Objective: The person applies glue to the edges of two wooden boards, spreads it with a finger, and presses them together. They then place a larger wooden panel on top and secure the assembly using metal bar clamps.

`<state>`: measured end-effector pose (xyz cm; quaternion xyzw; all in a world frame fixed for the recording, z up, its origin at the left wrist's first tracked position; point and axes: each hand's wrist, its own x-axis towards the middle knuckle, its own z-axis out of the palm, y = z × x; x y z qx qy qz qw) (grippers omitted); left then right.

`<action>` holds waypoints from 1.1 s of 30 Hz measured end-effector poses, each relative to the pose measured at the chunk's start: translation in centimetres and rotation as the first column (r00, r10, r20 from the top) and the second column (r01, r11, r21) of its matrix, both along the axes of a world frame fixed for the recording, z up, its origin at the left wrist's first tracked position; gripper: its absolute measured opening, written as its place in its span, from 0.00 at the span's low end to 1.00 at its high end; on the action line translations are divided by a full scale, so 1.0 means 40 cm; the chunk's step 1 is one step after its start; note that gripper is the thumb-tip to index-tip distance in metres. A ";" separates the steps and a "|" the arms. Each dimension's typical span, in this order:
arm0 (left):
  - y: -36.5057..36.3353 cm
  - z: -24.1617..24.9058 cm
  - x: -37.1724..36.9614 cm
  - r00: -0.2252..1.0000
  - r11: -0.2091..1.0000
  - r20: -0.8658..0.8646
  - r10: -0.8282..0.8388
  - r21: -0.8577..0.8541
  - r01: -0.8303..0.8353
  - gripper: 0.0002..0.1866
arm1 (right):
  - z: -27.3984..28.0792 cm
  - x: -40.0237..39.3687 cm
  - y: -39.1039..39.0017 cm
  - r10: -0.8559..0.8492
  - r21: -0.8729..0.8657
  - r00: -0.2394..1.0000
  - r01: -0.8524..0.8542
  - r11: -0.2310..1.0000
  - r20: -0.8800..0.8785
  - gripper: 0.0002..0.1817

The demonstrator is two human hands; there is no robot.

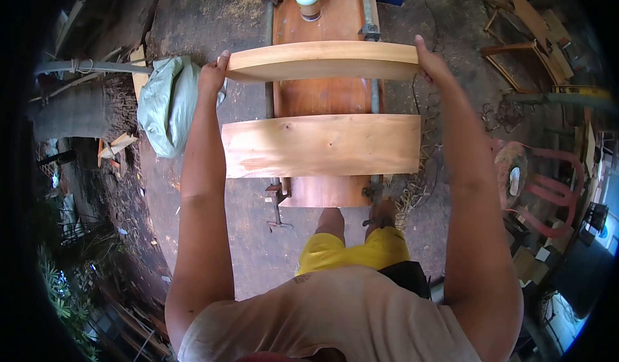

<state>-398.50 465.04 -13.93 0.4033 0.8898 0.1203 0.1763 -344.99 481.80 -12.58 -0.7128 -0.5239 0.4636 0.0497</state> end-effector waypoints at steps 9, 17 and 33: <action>-0.047 -0.036 -0.004 0.998 0.994 0.064 0.002 0.111 -0.009 0.42 | -0.081 0.084 -0.079 -0.069 0.076 0.930 0.103 0.992 -0.361 0.41; -0.428 -0.240 -0.042 0.944 0.944 0.015 0.330 -0.015 -0.330 0.42 | -0.281 0.250 -0.414 -0.207 -0.283 0.952 0.139 0.949 -0.225 0.36; -0.458 -0.158 0.137 0.456 0.405 0.868 0.197 0.352 -0.844 0.49 | -0.239 0.307 -0.459 -0.005 0.328 0.835 0.222 0.918 -0.551 0.43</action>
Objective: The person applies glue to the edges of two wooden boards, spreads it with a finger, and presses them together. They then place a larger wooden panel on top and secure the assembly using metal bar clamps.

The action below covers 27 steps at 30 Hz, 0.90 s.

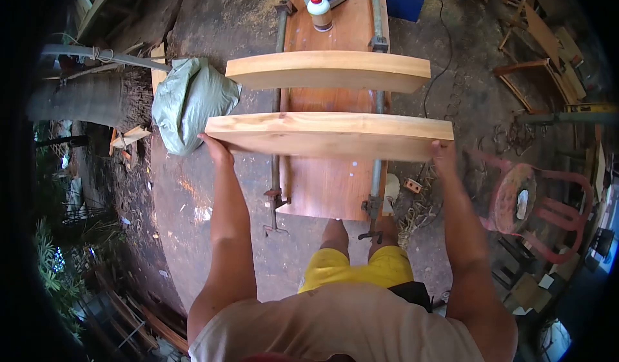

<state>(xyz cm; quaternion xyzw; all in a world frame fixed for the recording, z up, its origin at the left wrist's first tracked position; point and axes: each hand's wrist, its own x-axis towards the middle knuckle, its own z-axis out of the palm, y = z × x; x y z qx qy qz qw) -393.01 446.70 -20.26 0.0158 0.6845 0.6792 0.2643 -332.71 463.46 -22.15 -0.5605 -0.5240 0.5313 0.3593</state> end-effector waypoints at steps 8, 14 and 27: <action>-0.034 -0.079 -0.036 0.999 0.962 0.010 -0.038 0.273 0.034 0.55 | 0.024 -0.049 0.005 0.185 0.195 0.968 -0.151 0.969 -0.169 0.54; -0.044 0.040 0.101 0.997 0.995 -0.080 -0.021 0.090 0.029 0.50 | 0.036 -0.026 0.013 0.264 0.109 0.958 -0.253 0.961 -0.112 0.47; -0.474 0.171 0.719 0.807 0.780 -0.229 -0.545 -0.492 0.387 0.30 | 0.022 0.567 0.021 0.619 -0.142 0.614 -0.644 0.752 0.490 0.11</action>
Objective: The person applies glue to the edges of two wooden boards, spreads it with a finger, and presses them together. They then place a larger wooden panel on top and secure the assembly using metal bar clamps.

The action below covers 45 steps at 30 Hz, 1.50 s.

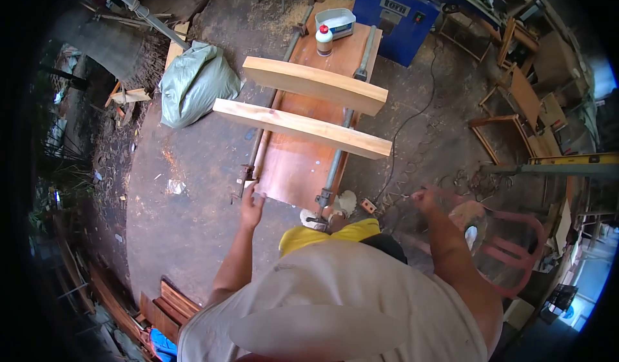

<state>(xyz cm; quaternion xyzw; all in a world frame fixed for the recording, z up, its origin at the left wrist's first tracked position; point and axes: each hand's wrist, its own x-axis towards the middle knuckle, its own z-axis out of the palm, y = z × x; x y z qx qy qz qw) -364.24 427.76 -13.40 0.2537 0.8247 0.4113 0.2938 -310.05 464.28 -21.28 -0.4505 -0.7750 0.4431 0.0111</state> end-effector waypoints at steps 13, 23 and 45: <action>0.546 0.175 0.032 0.850 0.907 -0.519 -0.086 0.312 0.283 0.22 | 0.443 -0.723 0.370 0.103 0.253 0.919 -0.004 0.967 -0.382 0.13; 0.890 0.085 0.081 0.800 0.955 -0.598 -0.053 -0.265 -0.135 0.17 | 0.170 -1.666 0.740 0.513 0.511 0.331 -0.820 -0.259 0.792 0.21; 0.888 0.112 0.073 0.829 0.916 -0.558 -0.039 -0.351 -0.193 0.23 | 0.525 -1.620 0.935 0.611 -0.298 0.717 -0.697 0.653 -0.335 0.35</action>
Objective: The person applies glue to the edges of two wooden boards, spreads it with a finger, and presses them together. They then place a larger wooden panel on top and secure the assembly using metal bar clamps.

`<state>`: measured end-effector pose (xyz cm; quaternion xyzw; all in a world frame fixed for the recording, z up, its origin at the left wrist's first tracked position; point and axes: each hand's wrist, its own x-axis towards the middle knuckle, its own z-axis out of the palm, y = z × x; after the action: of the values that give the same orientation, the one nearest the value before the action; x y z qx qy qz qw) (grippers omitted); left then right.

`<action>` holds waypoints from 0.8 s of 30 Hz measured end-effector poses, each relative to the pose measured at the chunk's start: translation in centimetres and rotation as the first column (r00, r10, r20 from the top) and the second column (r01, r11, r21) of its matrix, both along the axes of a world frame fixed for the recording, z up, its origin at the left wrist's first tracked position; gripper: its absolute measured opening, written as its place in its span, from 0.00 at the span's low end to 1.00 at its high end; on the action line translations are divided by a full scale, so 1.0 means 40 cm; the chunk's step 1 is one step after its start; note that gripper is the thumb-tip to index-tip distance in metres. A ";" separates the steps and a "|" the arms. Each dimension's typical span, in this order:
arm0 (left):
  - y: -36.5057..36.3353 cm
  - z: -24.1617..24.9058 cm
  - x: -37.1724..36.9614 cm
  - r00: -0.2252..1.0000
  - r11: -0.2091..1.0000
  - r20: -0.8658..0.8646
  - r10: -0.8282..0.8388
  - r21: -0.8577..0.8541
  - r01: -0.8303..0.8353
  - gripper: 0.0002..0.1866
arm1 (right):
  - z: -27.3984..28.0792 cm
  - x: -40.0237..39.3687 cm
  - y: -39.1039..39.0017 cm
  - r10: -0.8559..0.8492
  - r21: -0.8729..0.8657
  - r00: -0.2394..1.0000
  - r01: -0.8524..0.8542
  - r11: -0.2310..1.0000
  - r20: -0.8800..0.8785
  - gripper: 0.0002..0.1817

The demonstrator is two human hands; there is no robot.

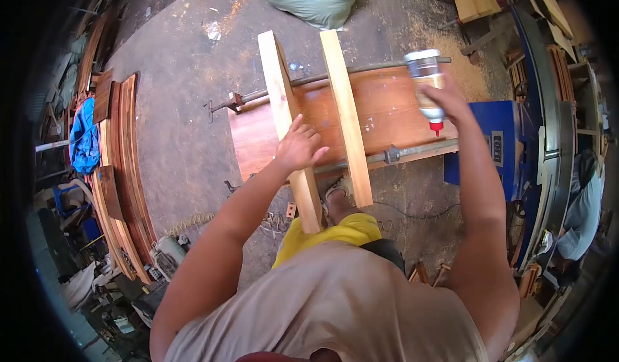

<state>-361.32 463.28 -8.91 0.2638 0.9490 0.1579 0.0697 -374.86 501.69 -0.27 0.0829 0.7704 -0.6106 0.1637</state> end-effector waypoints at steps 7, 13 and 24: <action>0.010 -0.003 0.031 0.997 0.998 -0.073 0.019 -0.057 -0.023 0.25 | 0.587 0.230 0.054 -0.266 -0.294 0.662 0.072 0.953 -0.701 0.44; 0.069 0.002 0.108 0.751 0.760 -0.148 0.643 -0.002 -0.650 0.35 | 0.400 0.078 -0.085 -0.136 -0.081 0.195 0.267 0.960 -0.971 0.44; 0.113 -0.036 0.142 0.453 0.450 -0.177 0.874 -0.058 -0.891 0.40 | -0.087 -0.329 -0.432 -0.307 -0.569 0.778 -0.077 0.819 -0.548 0.34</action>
<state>-355.66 467.78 -10.33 -0.2642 0.9586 0.0867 -0.0615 -388.04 484.40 -3.76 -0.1241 0.5586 -0.8113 -0.1201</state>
